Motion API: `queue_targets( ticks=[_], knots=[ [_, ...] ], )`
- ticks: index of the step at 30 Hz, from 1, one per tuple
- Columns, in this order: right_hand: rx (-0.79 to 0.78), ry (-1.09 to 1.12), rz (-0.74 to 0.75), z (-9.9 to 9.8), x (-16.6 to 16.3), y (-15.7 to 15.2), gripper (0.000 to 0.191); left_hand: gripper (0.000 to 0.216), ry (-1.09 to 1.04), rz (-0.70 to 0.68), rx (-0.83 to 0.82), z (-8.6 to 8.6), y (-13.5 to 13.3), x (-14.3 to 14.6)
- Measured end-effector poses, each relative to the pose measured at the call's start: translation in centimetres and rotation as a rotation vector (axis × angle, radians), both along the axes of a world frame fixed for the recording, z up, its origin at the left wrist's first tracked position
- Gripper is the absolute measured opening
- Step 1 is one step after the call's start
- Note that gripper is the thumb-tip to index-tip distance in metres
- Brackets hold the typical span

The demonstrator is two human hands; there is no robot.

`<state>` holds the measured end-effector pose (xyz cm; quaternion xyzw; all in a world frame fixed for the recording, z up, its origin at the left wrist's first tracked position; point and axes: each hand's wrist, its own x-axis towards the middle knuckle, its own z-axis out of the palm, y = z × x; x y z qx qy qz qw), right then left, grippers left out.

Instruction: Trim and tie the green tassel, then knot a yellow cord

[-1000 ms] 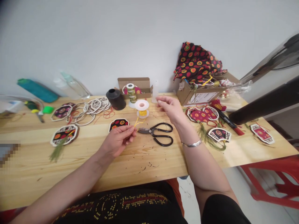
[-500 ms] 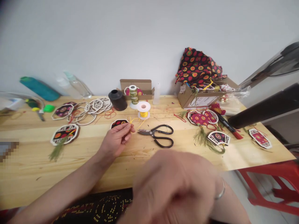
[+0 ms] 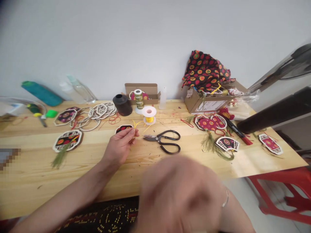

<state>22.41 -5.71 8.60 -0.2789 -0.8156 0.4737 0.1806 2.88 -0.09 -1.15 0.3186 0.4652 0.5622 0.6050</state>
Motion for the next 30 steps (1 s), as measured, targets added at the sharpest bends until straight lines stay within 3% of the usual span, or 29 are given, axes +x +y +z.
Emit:
queue_targets(
  ticks=[1, 3, 4, 5, 8, 12, 16, 23, 30],
  knots=[
    [0.032, 0.025, -0.095, -0.1, 0.0, 1.5, 0.034, 0.013, 0.004, -0.006, 0.002, 0.1, 0.0, 0.0],
    [0.184, -0.011, -0.544, -1.0, -0.2, 4.8, 0.027, 0.011, -0.019, -0.024, 0.003, 0.4, -0.2, 0.0],
    [0.229, -0.090, -0.668, -1.8, -0.4, 6.3, 0.022, 0.011, -0.045, -0.038, 0.003, 0.6, -0.3, 0.0],
    [0.215, -0.179, -0.701, -2.7, -0.6, 7.5, 0.015, 0.010, -0.076, -0.053, 0.004, 0.7, -0.3, 0.0],
    [-0.107, -0.295, -0.654, -5.3, -1.7, 9.7, 0.030, 0.010, -0.150, -0.091, 0.004, 1.0, -0.4, 0.0],
    [-0.632, -0.109, -0.668, -6.9, -3.5, 9.7, 0.027, 0.009, -0.204, -0.115, 0.005, 1.0, -0.3, 0.0],
    [-0.935, 0.093, -0.698, -7.4, -4.6, 9.6, 0.023, 0.010, -0.251, -0.160, 0.017, 0.7, -0.2, 0.1],
    [-1.030, 0.249, -0.808, -8.0, -3.8, 10.9, 0.025, 0.015, -0.288, -0.193, -0.015, 0.2, -0.4, 0.4],
    [-1.071, 0.386, -0.776, -6.7, -2.0, 12.7, 0.027, 0.013, -0.332, -0.188, -0.047, 0.2, -0.1, 0.5]
  ],
)
